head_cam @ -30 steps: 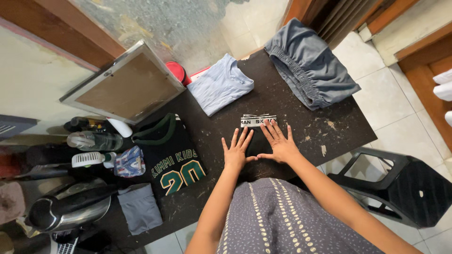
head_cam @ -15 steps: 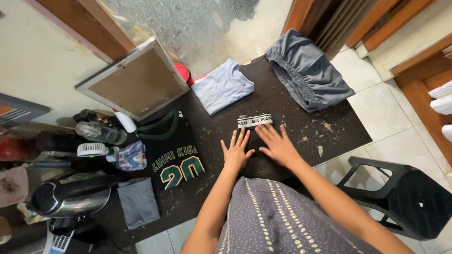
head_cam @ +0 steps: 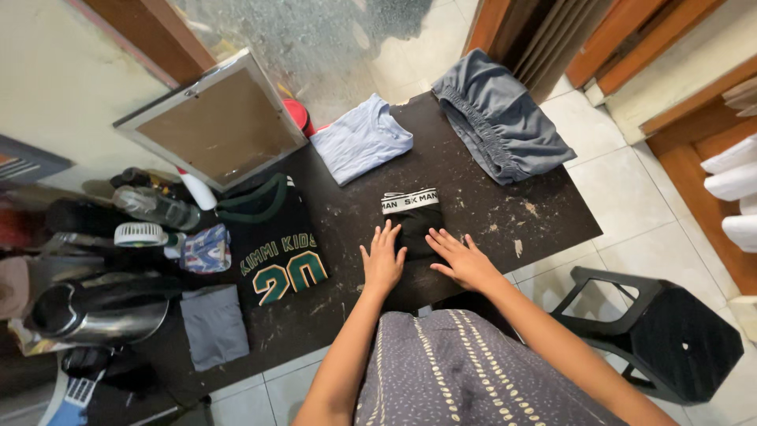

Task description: The person retrieves several items of clothing including underwear and a tank top from a hanging rack and folds each one by hand on a tabletop.

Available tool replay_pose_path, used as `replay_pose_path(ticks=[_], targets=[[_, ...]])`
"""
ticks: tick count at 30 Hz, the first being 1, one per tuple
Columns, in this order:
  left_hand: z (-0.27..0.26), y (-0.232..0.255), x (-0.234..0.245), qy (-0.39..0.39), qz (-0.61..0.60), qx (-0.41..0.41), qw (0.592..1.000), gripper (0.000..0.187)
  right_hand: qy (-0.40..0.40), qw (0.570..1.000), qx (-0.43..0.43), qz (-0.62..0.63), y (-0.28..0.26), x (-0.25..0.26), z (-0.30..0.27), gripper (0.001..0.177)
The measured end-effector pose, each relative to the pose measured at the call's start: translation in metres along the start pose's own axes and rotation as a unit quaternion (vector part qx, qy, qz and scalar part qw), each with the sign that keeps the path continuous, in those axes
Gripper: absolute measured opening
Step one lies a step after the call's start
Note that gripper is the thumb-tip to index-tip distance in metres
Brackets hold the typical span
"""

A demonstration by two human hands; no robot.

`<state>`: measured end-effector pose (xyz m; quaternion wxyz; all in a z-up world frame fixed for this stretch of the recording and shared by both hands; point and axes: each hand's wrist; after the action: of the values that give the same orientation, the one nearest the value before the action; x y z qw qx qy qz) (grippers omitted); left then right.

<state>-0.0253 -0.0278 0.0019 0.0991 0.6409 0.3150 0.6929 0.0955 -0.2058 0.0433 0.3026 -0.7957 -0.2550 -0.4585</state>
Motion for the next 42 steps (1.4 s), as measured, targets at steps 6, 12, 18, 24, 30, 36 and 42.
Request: replay_pose_path(ticks=[6, 12, 18, 24, 30, 36, 42], targets=[[0.007, -0.012, -0.036, 0.163, -0.213, 0.131, 0.954, 0.062, -0.066, 0.997, 0.03, 0.0, 0.015, 0.007, 0.009, 0.067], [0.033, -0.041, -0.104, 0.2, -0.265, 0.254, 0.908, 0.077, -0.12, 0.991, 0.06, 0.029, 0.029, 0.016, 0.014, 0.063], [0.017, -0.015, -0.107, 0.202, -0.264, 0.24, 0.912, 0.06, -0.216, 0.953, 0.103, 0.187, 0.073, -0.003, 0.028, 0.045], [-0.007, 0.044, -0.053, 0.235, -0.44, 0.213, 0.84, 0.055, -0.271, 0.858, 0.048, 0.434, 0.111, -0.02, 0.059, 0.038], [-0.03, 0.055, -0.021, 0.234, -0.511, 0.188, 0.805, 0.058, -0.278, 0.835, -0.137, 0.454, 0.054, 0.025, 0.031, 0.043], [-0.052, 0.058, 0.018, 0.25, -0.589, 0.173, 0.749, 0.067, -0.386, 0.649, -0.138, 0.641, 0.001, 0.043, 0.019, 0.045], [-0.085, 0.049, 0.069, 0.249, -0.583, 0.13, 0.762, 0.069, -0.372, 0.679, -0.042, 0.631, -0.052, 0.068, 0.019, 0.04]])
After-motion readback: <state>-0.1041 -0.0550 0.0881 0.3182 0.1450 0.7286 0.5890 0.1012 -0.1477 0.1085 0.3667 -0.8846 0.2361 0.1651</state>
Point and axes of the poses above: each hand's wrist, its own z-axis towards the middle knuckle, its own x-axis out of the back of the hand, y = z × x, and after that the axes turned 14 degrees about -x, right-handed
